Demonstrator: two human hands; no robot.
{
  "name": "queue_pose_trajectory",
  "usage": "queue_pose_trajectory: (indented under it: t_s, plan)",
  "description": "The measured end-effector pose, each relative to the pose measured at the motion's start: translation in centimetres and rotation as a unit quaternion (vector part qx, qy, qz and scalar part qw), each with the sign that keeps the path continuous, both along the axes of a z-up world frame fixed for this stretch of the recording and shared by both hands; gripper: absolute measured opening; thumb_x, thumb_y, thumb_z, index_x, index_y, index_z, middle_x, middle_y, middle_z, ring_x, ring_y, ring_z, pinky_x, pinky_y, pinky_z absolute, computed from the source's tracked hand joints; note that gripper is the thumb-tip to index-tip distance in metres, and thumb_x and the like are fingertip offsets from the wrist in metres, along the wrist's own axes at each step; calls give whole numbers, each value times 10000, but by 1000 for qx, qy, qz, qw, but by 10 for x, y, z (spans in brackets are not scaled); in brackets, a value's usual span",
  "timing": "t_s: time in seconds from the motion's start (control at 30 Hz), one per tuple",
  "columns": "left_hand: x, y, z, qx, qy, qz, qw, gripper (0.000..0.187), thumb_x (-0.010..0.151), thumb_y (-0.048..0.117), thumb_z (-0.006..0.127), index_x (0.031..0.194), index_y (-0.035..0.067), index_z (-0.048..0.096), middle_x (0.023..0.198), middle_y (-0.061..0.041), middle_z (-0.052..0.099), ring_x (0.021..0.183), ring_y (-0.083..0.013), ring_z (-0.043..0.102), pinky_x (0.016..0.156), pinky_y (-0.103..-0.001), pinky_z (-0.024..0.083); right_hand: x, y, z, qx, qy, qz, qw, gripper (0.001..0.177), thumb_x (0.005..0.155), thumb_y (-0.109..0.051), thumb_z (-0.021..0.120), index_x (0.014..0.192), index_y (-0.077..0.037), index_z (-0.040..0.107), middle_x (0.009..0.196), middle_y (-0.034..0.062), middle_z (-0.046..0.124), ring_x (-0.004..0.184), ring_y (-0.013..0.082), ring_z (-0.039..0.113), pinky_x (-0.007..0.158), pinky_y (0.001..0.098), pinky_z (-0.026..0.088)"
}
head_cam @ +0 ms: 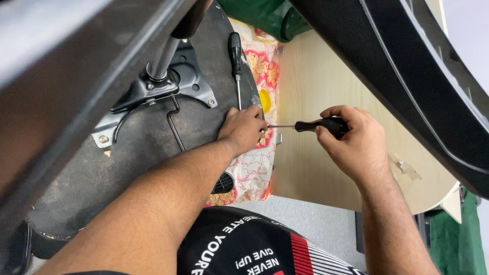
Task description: The person uses a screwdriver to tighten screws on the underside of an office chair seat, securing the seat to the gas lift and base assembly. The person works methodically around the mounting plate, tightening each screw in turn.
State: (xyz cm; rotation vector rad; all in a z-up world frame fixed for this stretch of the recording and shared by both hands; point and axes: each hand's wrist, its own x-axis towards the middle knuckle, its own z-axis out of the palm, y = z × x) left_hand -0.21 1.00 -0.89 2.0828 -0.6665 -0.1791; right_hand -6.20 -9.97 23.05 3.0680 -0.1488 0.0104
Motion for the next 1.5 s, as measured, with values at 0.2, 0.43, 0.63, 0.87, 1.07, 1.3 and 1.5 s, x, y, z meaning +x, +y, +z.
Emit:
queue_pose_trajectory:
  t_s: [0.2, 0.43, 0.63, 0.87, 1.07, 1.3, 1.5]
  plan:
    - [0, -1, -1, 7, -4, 3, 1000, 156, 906, 252, 702, 1028, 250, 798, 1158, 7, 634, 1128, -180, 607, 990, -439, 374, 0, -6, -12, 38, -54, -2, 998, 319, 817, -161, 806, 1100, -63, 696, 895, 113, 683, 801, 193, 680, 731, 321, 563]
    - [1, -3, -3, 0, -22, 5, 1000, 175, 881, 256, 718, 1037, 246, 797, 1129, 15, 663, 1136, -184, 611, 978, -445, 375, -9, -20, -56, 426, -172, 35, 888, 400, 939, 21, 706, 1262, -45, 478, 1098, 88, 672, 1052, 154, 692, 927, 290, 570]
    - [2, -6, -5, 6, 4, 10, 1000, 160, 861, 280, 752, 1009, 246, 800, 1130, 39, 669, 1134, -163, 619, 992, -432, 374, -12, -33, -96, 630, -267, 70, 726, 425, 991, 82, 615, 1339, -67, 421, 1124, 141, 649, 1057, 198, 697, 975, 294, 569]
    - [15, -10, 7, 78, 64, -31, 994, 237, 842, 300, 782, 1072, 242, 790, 1198, 26, 649, 1180, -170, 615, 1047, -469, 346, 6, -29, -104, 636, -326, 101, 692, 441, 931, 113, 641, 1294, -51, 451, 1133, 94, 535, 888, 126, 592, 731, 259, 513]
    - [-13, 42, 54, -24, 21, 34, 999, 541, 793, 308, 817, 1292, 166, 662, 1239, -87, 596, 1181, -310, 565, 967, -492, 440, 29, -3, -90, 609, -246, 55, 752, 259, 956, 100, 680, 1136, -26, 543, 970, 144, 518, 707, 148, 533, 610, 274, 457]
    - [-172, 208, 56, 128, -97, 571, 805, 435, 840, 259, 789, 1249, 165, 676, 1276, -159, 565, 1210, -390, 499, 959, -539, 384, 97, 86, -87, 765, 46, 241, 595, 494, 802, 170, 589, 1180, -126, 473, 1304, 68, 515, 1269, 205, 623, 964, 391, 609]
    - [-200, 271, -7, -34, 184, 715, 674, 859, 861, 490, 833, 1393, -73, 462, 1312, -324, 483, 1198, -470, 491, 975, -519, 433, 125, 152, -90, 796, 92, 278, 529, 788, 666, 177, 533, 1380, -155, 502, 1275, 106, 575, 1070, 240, 608, 766, 340, 491]
